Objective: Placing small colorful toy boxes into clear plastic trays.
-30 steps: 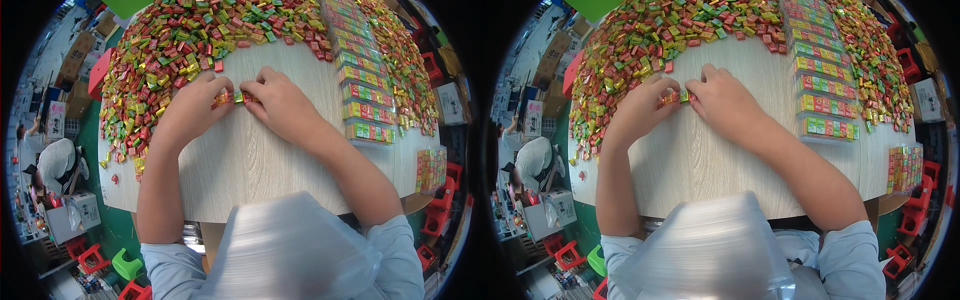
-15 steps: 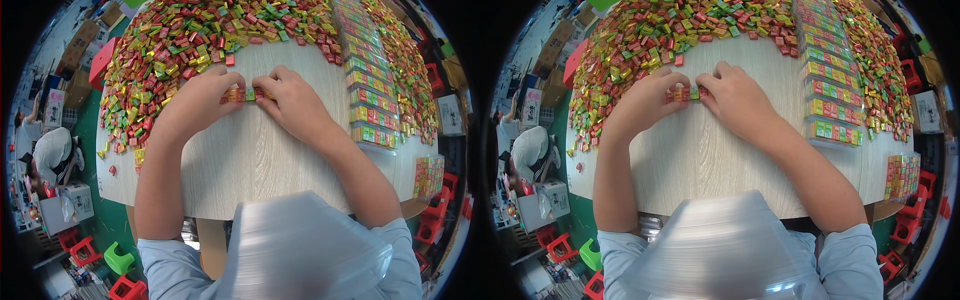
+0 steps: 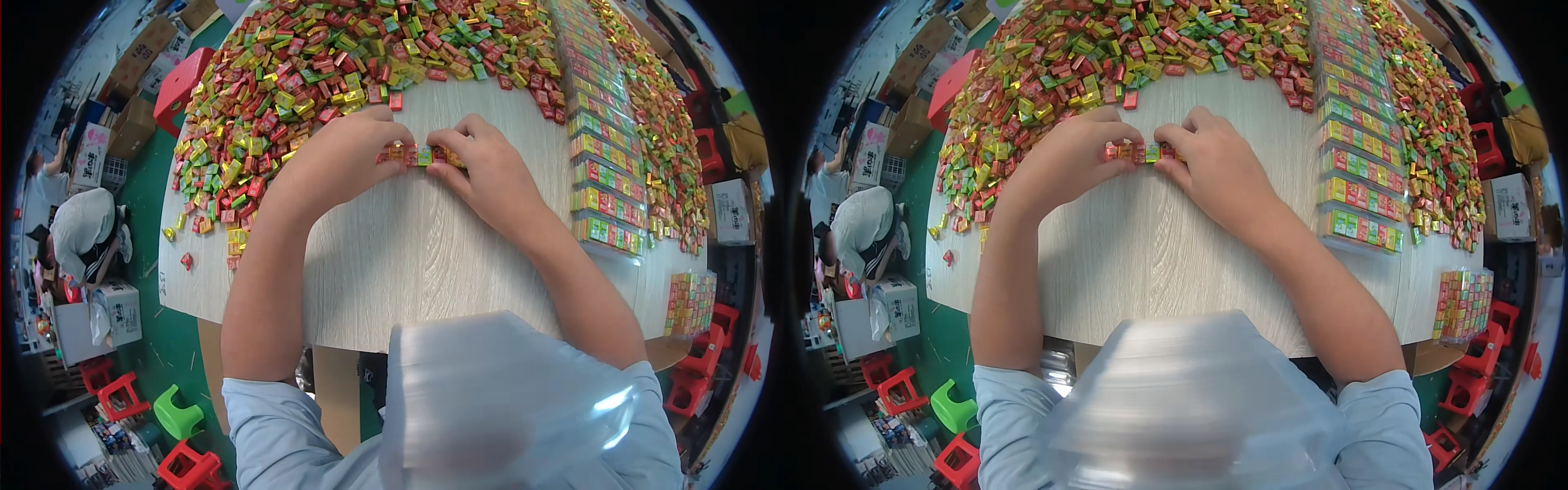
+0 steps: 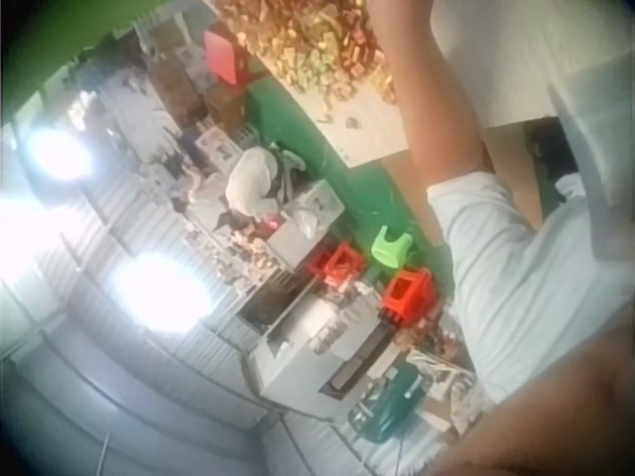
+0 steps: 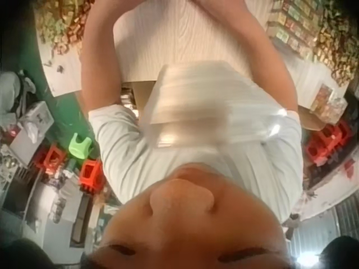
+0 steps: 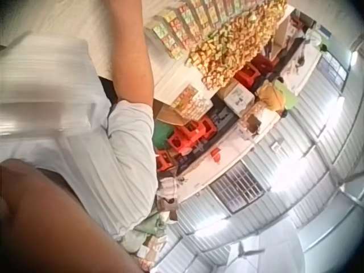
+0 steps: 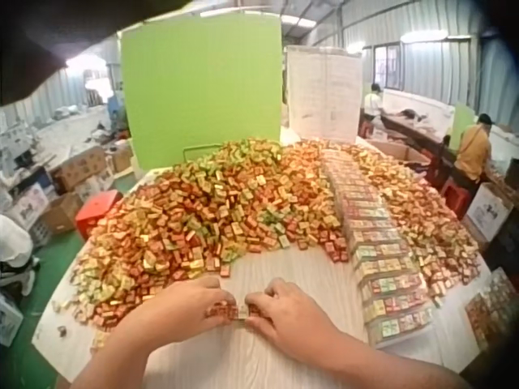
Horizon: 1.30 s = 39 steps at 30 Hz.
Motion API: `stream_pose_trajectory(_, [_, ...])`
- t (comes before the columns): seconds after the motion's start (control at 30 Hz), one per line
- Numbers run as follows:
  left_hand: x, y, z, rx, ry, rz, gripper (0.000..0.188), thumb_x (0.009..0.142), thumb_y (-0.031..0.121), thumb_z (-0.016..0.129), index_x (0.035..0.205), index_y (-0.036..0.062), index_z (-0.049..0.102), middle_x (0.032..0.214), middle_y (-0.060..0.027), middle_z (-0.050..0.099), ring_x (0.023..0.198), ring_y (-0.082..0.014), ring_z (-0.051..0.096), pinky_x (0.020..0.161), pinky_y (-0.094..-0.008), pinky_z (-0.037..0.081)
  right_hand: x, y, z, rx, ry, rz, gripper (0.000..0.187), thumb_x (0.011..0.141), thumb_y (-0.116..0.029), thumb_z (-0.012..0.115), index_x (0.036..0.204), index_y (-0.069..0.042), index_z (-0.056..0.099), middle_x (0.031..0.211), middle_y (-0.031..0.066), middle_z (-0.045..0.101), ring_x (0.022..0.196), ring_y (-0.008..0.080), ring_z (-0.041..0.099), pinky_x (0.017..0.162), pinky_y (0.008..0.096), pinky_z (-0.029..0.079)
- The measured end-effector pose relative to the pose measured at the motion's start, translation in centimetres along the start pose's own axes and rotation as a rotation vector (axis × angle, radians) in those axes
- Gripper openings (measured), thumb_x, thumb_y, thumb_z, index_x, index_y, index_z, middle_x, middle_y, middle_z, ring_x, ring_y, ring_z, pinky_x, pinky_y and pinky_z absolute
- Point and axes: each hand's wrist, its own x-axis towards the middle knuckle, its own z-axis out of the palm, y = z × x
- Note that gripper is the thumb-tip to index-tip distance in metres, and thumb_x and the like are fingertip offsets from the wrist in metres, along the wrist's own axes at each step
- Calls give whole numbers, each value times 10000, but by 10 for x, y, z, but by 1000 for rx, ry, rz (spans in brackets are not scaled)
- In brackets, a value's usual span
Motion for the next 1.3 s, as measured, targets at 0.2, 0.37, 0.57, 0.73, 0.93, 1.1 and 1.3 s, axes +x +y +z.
stream_pose_trajectory(0.2, [-13, 34, -25, 44, 211, 105, 309, 855, 104, 824, 1154, 53, 767, 1055, -114, 675, 870, -281, 684, 788, -388, 559, 2, -15, -35, -36, 97, -122, 327, 935, -266, 780, 1215, -106, 721, 1046, 141, 612, 1001, 329, 632, 841, 446, 529])
stream_pose_trajectory(0.37, [-28, 85, -67, 110, 337, 103, 317, 835, 102, 862, 1131, 38, 770, 1030, -79, 684, 801, -204, 678, 714, -339, 560, 6, -41, -99, 16, 145, -207, 349, 933, -287, 792, 1221, -100, 732, 1022, 105, 621, 904, 282, 639, 775, 406, 529])
stream_pose_trajectory(0.57, [-59, 145, -97, 156, 448, 180, 375, 773, 68, 895, 1119, -1, 766, 995, -95, 700, 816, -198, 698, 723, -319, 574, -12, -80, -158, -33, 247, -384, 376, 867, -270, 840, 1176, -72, 757, 973, 92, 609, 821, 254, 617, 718, 386, 511])
stream_pose_trajectory(0.73, [-95, 189, -104, 213, 473, 190, 410, 715, 81, 904, 1092, -11, 773, 973, -97, 680, 820, -186, 660, 697, -300, 530, -48, -111, -183, 35, 216, -374, 383, 830, -288, 861, 1134, -74, 772, 944, 82, 578, 763, 234, 578, 657, 347, 495])
stream_pose_trajectory(0.93, [-126, 225, -95, 112, 367, 129, 425, 704, 134, 911, 1076, -14, 770, 949, -97, 666, 797, -191, 647, 678, -299, 522, -90, -133, -196, 52, 116, -298, 370, 797, -276, 867, 1098, -75, 787, 933, 76, 588, 724, 218, 571, 621, 340, 474])
stream_pose_trajectory(1.1, [-132, 226, -80, 104, 332, 125, 433, 710, 170, 918, 1069, -11, 760, 953, -106, 662, 800, -220, 656, 679, -313, 523, -105, -138, -194, 46, 44, -245, 392, 766, -255, 880, 1106, -82, 789, 926, 75, 594, 733, 221, 564, 609, 345, 457])
stream_pose_trajectory(1.3, [-141, 225, -68, 141, 397, 112, 474, 721, 257, 917, 1080, -8, 758, 957, -111, 654, 824, -256, 657, 702, -345, 529, -111, -140, -188, 82, 39, -217, 403, 760, -220, 885, 1121, -74, 782, 948, 80, 583, 754, 224, 559, 628, 351, 459])
